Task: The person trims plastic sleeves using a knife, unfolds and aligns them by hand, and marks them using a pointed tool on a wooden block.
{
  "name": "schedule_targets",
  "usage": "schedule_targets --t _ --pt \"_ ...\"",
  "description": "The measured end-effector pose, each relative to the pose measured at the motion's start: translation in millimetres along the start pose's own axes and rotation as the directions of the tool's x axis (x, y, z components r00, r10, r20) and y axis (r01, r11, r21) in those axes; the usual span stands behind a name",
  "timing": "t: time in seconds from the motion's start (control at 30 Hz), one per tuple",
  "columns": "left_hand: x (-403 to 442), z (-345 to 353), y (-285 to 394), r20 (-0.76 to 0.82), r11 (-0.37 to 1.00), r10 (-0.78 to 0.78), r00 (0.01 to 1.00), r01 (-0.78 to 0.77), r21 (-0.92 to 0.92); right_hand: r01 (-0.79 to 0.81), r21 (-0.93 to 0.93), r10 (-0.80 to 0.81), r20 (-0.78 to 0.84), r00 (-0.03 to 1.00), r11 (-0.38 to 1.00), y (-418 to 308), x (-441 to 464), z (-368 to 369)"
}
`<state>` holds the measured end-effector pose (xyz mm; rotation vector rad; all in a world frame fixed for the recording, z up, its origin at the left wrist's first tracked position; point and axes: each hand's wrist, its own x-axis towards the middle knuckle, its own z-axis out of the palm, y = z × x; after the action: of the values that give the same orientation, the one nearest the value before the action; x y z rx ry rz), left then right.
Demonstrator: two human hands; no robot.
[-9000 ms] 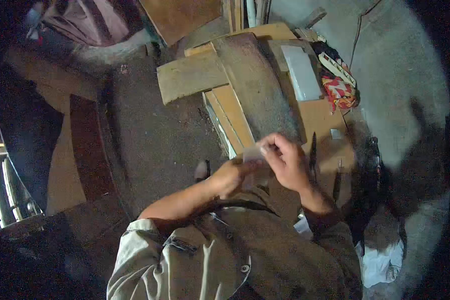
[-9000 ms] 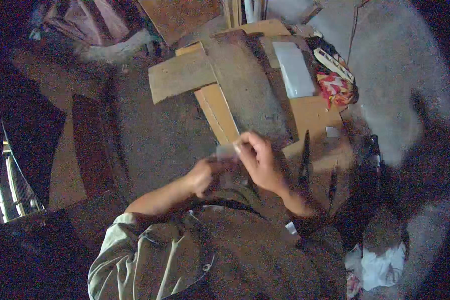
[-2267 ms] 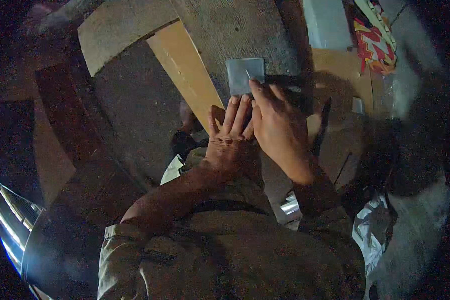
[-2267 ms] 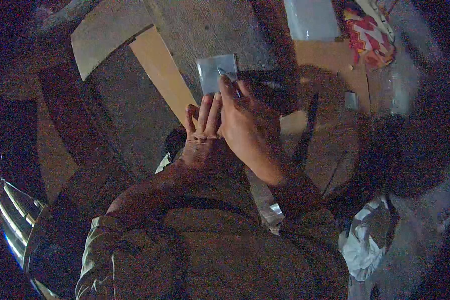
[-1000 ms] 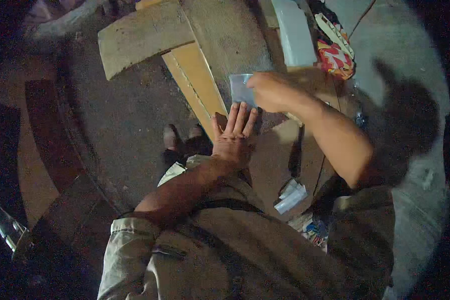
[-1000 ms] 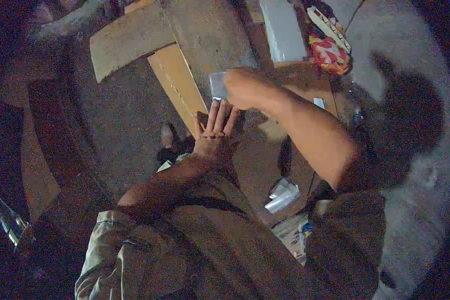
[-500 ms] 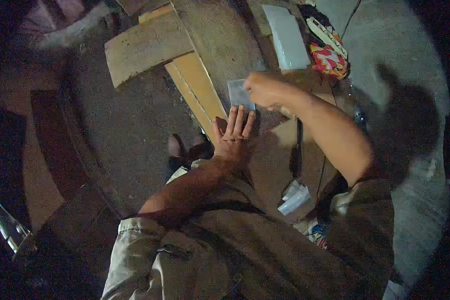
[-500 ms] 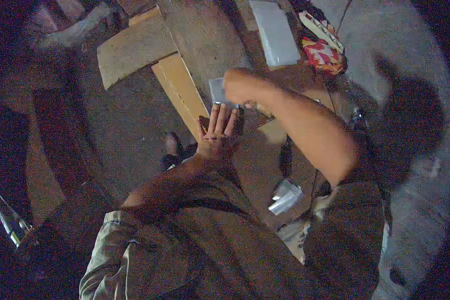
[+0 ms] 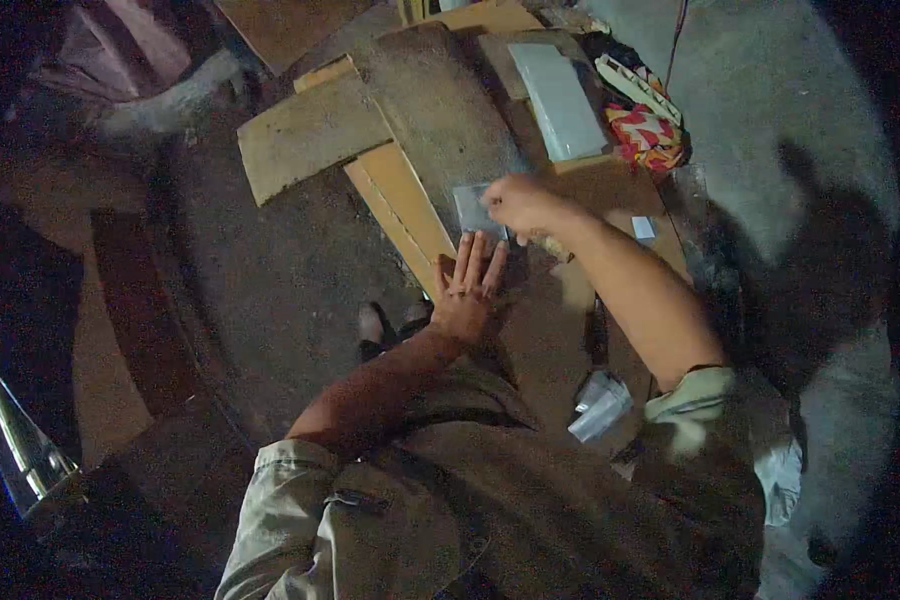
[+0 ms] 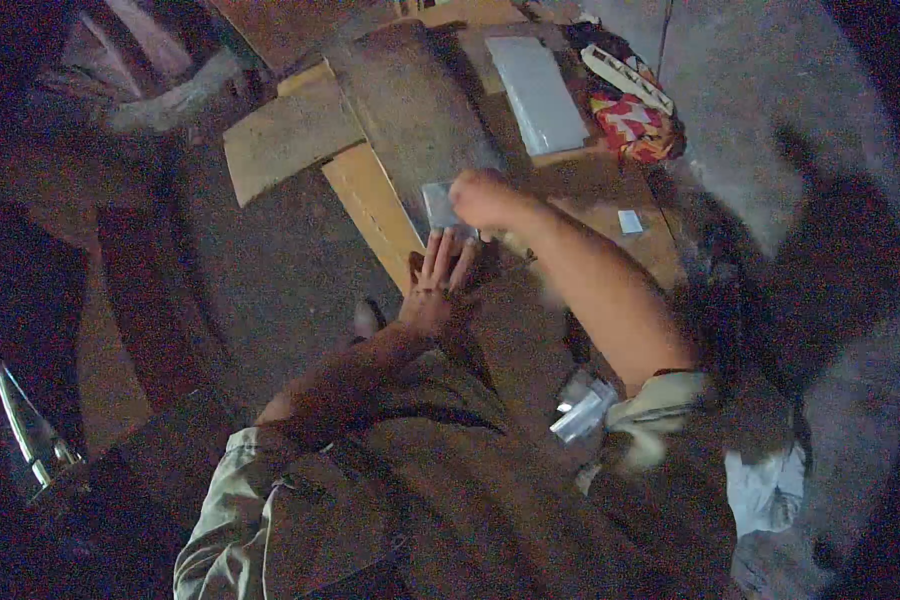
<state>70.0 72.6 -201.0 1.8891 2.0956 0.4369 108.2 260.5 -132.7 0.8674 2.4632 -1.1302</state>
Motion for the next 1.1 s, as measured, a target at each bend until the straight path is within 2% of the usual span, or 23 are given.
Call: schedule_targets --t 0.03,0.1,0.17,0.2,0.27,0.3,0.33,0.4,0.47,0.53,0.57,0.6,0.63,0.67,0.73,0.77,0.83,0.87,0.93,0.97,1.0,1.07,1.1 --pt "-0.2 -5.6 -0.9 -0.022 0.999 0.018 1.000 -0.018 -0.026 -0.136 0.169 0.134 0.022 0.991 0.976 -7.3 -7.8 -0.9" --pt "-0.8 -15.6 -3.9 -0.046 0.998 0.040 0.998 -0.042 -0.044 -0.116 0.222 0.116 0.010 0.993 0.968 2.8 -11.7 8.0" --pt "1.8 -40.6 -2.5 0.017 0.954 -0.066 0.998 0.068 -0.292 -0.052 0.267 0.070 -0.060 0.996 0.962 17.6 -15.3 21.3" --pt "4.6 -39.2 -7.0 0.013 0.956 -0.063 0.998 0.064 -0.287 -0.001 0.256 0.035 -0.127 0.991 0.967 23.3 -18.4 28.3" --pt "15.0 -33.5 -17.3 -0.220 0.813 -0.128 0.967 -0.024 -0.582 0.026 0.274 0.037 -0.221 0.975 0.961 18.8 -29.0 31.8" --pt "19.1 -29.9 -20.7 -0.293 0.790 -0.135 0.947 -0.076 -0.608 0.018 0.288 0.055 -0.246 0.968 0.957 16.0 -34.8 33.6" --pt "23.3 -36.6 -20.4 -0.296 0.793 -0.132 0.946 -0.078 -0.604 0.012 0.303 0.074 -0.270 0.960 0.953 11.5 -41.1 34.6" --pt "30.2 -49.7 -19.9 -0.199 0.664 -0.283 0.938 0.042 -0.746 0.016 0.531 0.142 -0.254 0.957 0.847 7.1 -49.8 38.6" --pt "36.8 -36.7 -29.4 -0.285 0.670 -0.279 0.917 -0.027 -0.742 0.033 0.561 0.125 -0.240 0.963 0.827 1.5 -59.1 38.8" --pt "42.0 -41.9 -29.0 -0.210 0.552 -0.335 0.919 0.011 -0.834 0.010 0.500 0.132 -0.247 0.960 0.866 -13.9 -76.6 33.0" --pt "44.4 -45.9 -29.7 -0.211 0.556 -0.332 0.920 0.010 -0.831 0.033 0.540 0.124 -0.251 0.960 0.841 -16.9 -80.8 35.3" --pt "46.2 -50.1 -31.2 -0.142 0.609 -0.329 0.934 0.095 -0.788 0.036 0.541 0.123 -0.255 0.959 0.840 -15.8 -83.0 41.3" --pt "47.7 -54.7 -32.0 -0.072 0.658 -0.330 0.941 0.175 -0.732 0.111 0.580 0.085 -0.299 0.950 0.807 -15.3 -84.4 47.0" --pt "46.8 -57.2 -32.5 -0.074 0.661 -0.326 0.943 0.171 -0.731 0.185 0.613 0.049 -0.345 0.937 0.768 -16.4 -86.7 50.7" --pt "41.0 -63.7 -31.0 -0.108 0.689 -0.243 0.964 0.093 -0.719 0.111 0.571 0.085 -0.306 0.948 0.813 -15.8 -93.8 57.0" --pt "37.6 -68.8 -29.8 -0.110 0.691 -0.240 0.965 0.090 -0.717 0.243 0.493 -0.006 -0.434 0.901 0.835 -15.7 -93.6 63.2" --pt "29.8 -83.7 -24.3 -0.274 0.807 -0.160 0.948 -0.034 -0.590 0.401 0.417 -0.110 -0.568 0.815 0.816 -23.9 -103.9 68.8" --pt "26.3 -94.0 -18.6 -0.278 0.808 -0.154 0.948 -0.040 -0.587 0.404 0.414 -0.111 -0.573 0.812 0.816 -36.3 -115.1 62.9" --pt "18.0 -113.6 -8.4 -0.423 0.881 -0.063 0.904 -0.149 -0.449 0.343 0.311 -0.100 -0.593 0.799 0.886 -56.7 -133.9 58.9" --pt "12.6 -117.8 -6.8 -0.404 0.897 -0.085 0.911 -0.106 -0.428 0.344 0.466 -0.011 -0.581 0.814 0.815 -62.7 -140.1 68.9" --pt "8.1 -125.0 -5.0 -0.410 0.898 -0.082 0.908 -0.111 -0.426 0.348 0.461 -0.015 -0.585 0.811 0.817 -68.2 -146.2 67.6" --pt "-1.7 -145.3 0.5 -0.527 0.894 0.087 0.845 -0.301 -0.334 0.418 0.137 -0.205 -0.710 0.674 0.898 -87.4 -164.7 54.8" --pt "-9.3 -157.6 5.0 -0.563 0.883 0.140 0.815 -0.359 -0.301 0.410 0.208 -0.149 -0.712 0.686 0.888 -99.1 -176.2 55.0"
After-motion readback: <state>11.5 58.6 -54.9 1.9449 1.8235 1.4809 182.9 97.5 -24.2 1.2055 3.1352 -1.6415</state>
